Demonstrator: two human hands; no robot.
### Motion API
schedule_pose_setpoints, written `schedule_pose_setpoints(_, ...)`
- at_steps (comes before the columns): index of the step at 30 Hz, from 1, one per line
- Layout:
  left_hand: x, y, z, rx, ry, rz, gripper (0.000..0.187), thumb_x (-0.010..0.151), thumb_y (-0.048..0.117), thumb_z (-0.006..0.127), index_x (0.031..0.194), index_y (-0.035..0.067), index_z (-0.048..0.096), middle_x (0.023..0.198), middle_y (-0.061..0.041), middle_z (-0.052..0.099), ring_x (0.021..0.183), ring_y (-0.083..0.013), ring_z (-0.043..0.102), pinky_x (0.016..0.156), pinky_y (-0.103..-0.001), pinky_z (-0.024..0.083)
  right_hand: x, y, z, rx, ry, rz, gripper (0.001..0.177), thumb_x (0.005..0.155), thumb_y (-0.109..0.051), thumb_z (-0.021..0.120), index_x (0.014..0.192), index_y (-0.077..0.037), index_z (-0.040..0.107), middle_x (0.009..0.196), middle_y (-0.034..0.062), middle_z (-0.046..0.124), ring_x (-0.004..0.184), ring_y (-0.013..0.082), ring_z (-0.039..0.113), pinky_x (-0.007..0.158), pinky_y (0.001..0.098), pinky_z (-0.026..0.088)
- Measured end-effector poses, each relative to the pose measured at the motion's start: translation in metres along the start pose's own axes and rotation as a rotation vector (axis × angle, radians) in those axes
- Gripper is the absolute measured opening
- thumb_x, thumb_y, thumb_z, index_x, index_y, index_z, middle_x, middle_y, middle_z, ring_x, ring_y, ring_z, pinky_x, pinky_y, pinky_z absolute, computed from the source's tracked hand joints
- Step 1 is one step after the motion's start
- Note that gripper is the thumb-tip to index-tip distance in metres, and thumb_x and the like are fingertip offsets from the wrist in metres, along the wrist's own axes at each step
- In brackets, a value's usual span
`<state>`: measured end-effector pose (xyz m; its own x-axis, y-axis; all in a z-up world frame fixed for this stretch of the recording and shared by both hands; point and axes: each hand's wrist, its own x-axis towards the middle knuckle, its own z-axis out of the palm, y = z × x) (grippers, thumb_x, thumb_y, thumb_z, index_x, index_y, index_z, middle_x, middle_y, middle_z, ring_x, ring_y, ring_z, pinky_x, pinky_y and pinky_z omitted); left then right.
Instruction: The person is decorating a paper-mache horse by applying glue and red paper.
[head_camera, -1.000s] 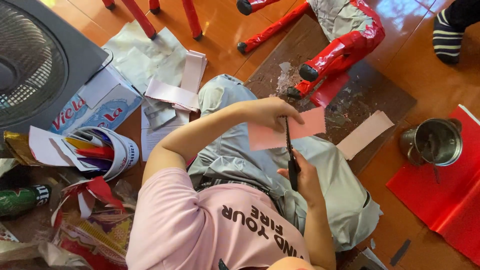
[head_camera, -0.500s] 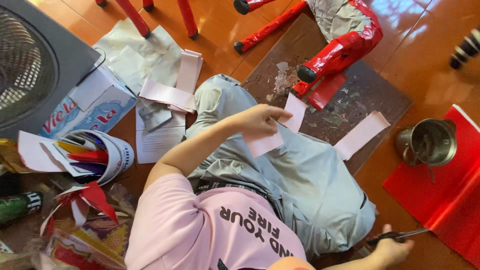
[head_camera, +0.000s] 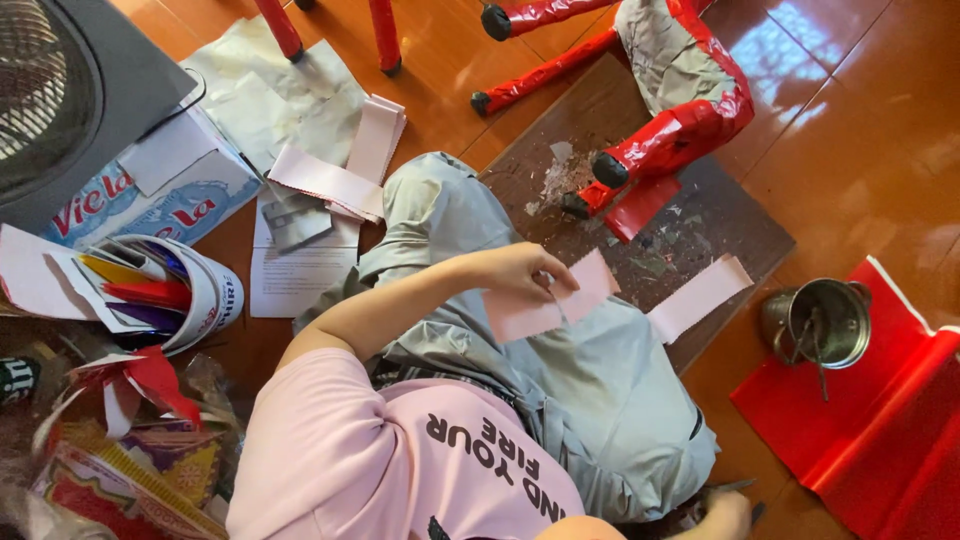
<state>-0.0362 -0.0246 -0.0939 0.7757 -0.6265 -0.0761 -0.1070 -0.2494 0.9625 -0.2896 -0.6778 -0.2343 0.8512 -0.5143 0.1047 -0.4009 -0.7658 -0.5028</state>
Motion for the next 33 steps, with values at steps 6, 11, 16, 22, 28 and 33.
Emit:
schedule_pose_setpoints(6, 0.036, -0.004, 0.060, -0.128, -0.197, 0.100, 0.040, 0.085, 0.009, 0.078, 0.124, 0.011, 0.072, 0.114, -0.005, 0.079, 0.094, -0.0110, 0.071, 0.082, -0.029, 0.057, 0.012, -0.200, 0.048, 0.072, -0.065, -0.037, 0.047, 0.107, -0.029, 0.062, 0.142, 0.002, 0.061, 0.113, 0.0202, 0.069, 0.104, 0.0320, 0.065, 0.091, 0.0423, 0.051)
schedule_pose_setpoints(11, 0.050, -0.001, 0.115, -0.155, -0.471, 0.219, 0.045, 0.083, 0.000, 0.076, 0.127, 0.008, 0.070, 0.115, -0.006, 0.077, 0.091, -0.0116, 0.073, 0.081, -0.027, 0.059, -0.020, -0.346, 0.037, 1.088, -0.766, 0.000, 0.078, 0.096, -0.050, 0.065, 0.158, -0.010, 0.038, 0.135, 0.0116, 0.068, 0.121, 0.0173, 0.067, 0.102, 0.0290, 0.054)
schedule_pose_setpoints(16, 0.039, -0.024, 0.106, -0.220, -0.449, 0.135, 0.053, 0.082, -0.003, 0.069, 0.134, 0.008, 0.066, 0.114, -0.009, 0.077, 0.090, -0.0130, 0.072, 0.083, -0.029, 0.059, -0.012, -0.347, 0.056, 0.997, -0.785, 0.000, 0.059, 0.096, -0.011, 0.070, 0.152, -0.007, 0.048, 0.112, 0.0139, 0.069, 0.097, 0.0176, 0.067, 0.084, 0.0301, 0.055)
schedule_pose_setpoints(22, 0.018, -0.070, 0.050, -0.268, -0.171, -0.122, 0.052, 0.085, 0.006, 0.071, 0.136, 0.009, 0.064, 0.110, -0.010, 0.077, 0.096, -0.0129, 0.071, 0.087, -0.030, 0.059, 0.045, -0.245, 0.056, 0.463, -0.099, 0.038, 0.049, 0.092, 0.009, 0.056, 0.138, -0.008, 0.064, 0.112, 0.0106, 0.068, 0.093, 0.0234, 0.063, 0.079, 0.0349, 0.051)
schedule_pose_setpoints(28, 0.021, -0.118, 0.000, -0.415, 0.109, -0.156, 0.044, 0.089, 0.005, 0.073, 0.133, 0.003, 0.067, 0.108, -0.008, 0.072, 0.097, -0.0137, 0.067, 0.087, -0.030, 0.056, 0.096, 0.003, 0.103, -0.042, 0.233, 0.216, 0.026, 0.092, 0.001, 0.050, 0.108, 0.008, 0.070, 0.102, 0.0277, 0.069, 0.093, 0.0401, 0.068, 0.084, 0.0460, 0.056)
schedule_pose_setpoints(33, 0.029, -0.160, -0.019, -0.599, 0.257, -0.273, 0.045, 0.090, 0.004, 0.071, 0.134, 0.002, 0.062, 0.101, -0.005, 0.072, 0.091, -0.0125, 0.068, 0.079, -0.026, 0.058, 0.114, 0.018, 0.096, -0.548, 0.172, 0.059, 0.028, 0.081, -0.017, 0.069, 0.095, 0.007, 0.077, 0.092, 0.0365, 0.070, 0.083, 0.0520, 0.067, 0.083, 0.0594, 0.056)
